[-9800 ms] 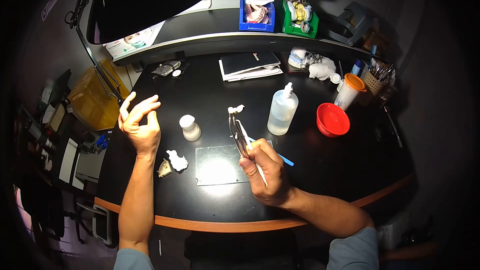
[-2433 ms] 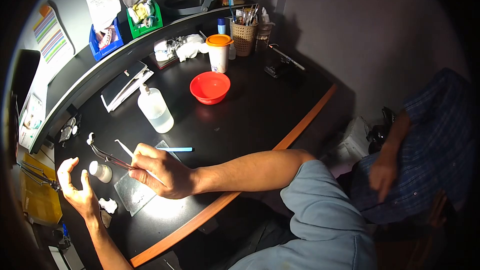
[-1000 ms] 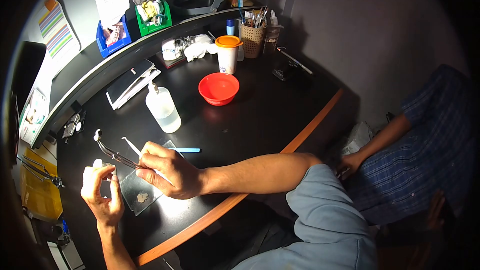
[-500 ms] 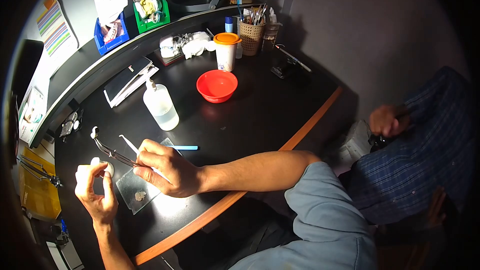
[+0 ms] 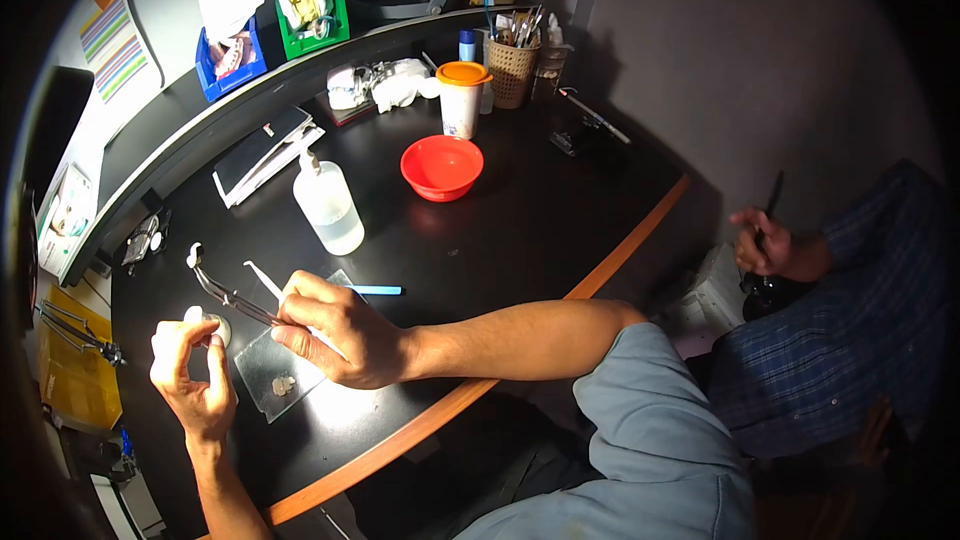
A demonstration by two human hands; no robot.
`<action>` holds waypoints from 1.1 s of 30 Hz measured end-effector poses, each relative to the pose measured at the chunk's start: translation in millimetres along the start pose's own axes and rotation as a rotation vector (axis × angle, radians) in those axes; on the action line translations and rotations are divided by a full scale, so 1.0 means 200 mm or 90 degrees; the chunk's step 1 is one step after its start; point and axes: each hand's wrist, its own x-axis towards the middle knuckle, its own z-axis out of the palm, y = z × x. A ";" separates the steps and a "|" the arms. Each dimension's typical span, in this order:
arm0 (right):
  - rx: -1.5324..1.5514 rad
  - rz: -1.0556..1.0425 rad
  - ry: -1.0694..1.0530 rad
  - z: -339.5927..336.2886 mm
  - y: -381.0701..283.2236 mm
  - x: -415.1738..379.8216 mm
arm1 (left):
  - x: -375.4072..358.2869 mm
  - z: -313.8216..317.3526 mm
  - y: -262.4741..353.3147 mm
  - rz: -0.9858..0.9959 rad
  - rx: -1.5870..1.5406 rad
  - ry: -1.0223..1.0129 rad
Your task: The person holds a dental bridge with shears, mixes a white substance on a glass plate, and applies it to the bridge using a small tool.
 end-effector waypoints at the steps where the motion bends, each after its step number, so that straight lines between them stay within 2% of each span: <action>1: 0.000 0.000 -0.002 0.00 0.00 0.00 | 0.00 0.00 0.00 -0.005 0.003 -0.001; 8: -0.010 -0.010 0.000 -0.01 -0.02 0.01 | 0.01 0.00 0.00 0.013 0.025 0.011; 13: -0.022 0.042 -0.029 -0.02 -0.04 0.01 | 0.00 -0.01 0.00 0.021 0.032 0.001; 18: -0.022 0.002 -0.022 -0.03 -0.04 0.02 | 0.00 0.00 0.00 0.004 0.023 0.020; 22: -0.046 0.037 -0.043 -0.04 -0.05 0.02 | 0.01 0.00 -0.01 0.016 0.019 0.030; 23: -0.040 0.053 -0.042 -0.04 -0.04 0.01 | 0.01 0.00 -0.01 0.011 0.027 0.028; 25: -0.063 0.003 -0.033 -0.04 -0.03 0.02 | 0.01 -0.01 -0.03 0.025 0.009 0.002; 28: -0.067 0.058 -0.058 -0.04 -0.05 0.02 | 0.01 -0.02 -0.03 0.066 0.015 -0.007; 29: -0.063 0.034 -0.059 -0.04 -0.05 0.03 | 0.00 -0.02 -0.04 0.056 0.025 -0.019; 32: -0.075 0.045 -0.075 -0.05 -0.05 0.03 | 0.02 -0.02 -0.01 0.075 -0.024 -0.024; 33: -0.076 0.050 -0.078 -0.05 -0.05 0.03 | 0.02 0.00 0.01 0.042 -0.079 -0.013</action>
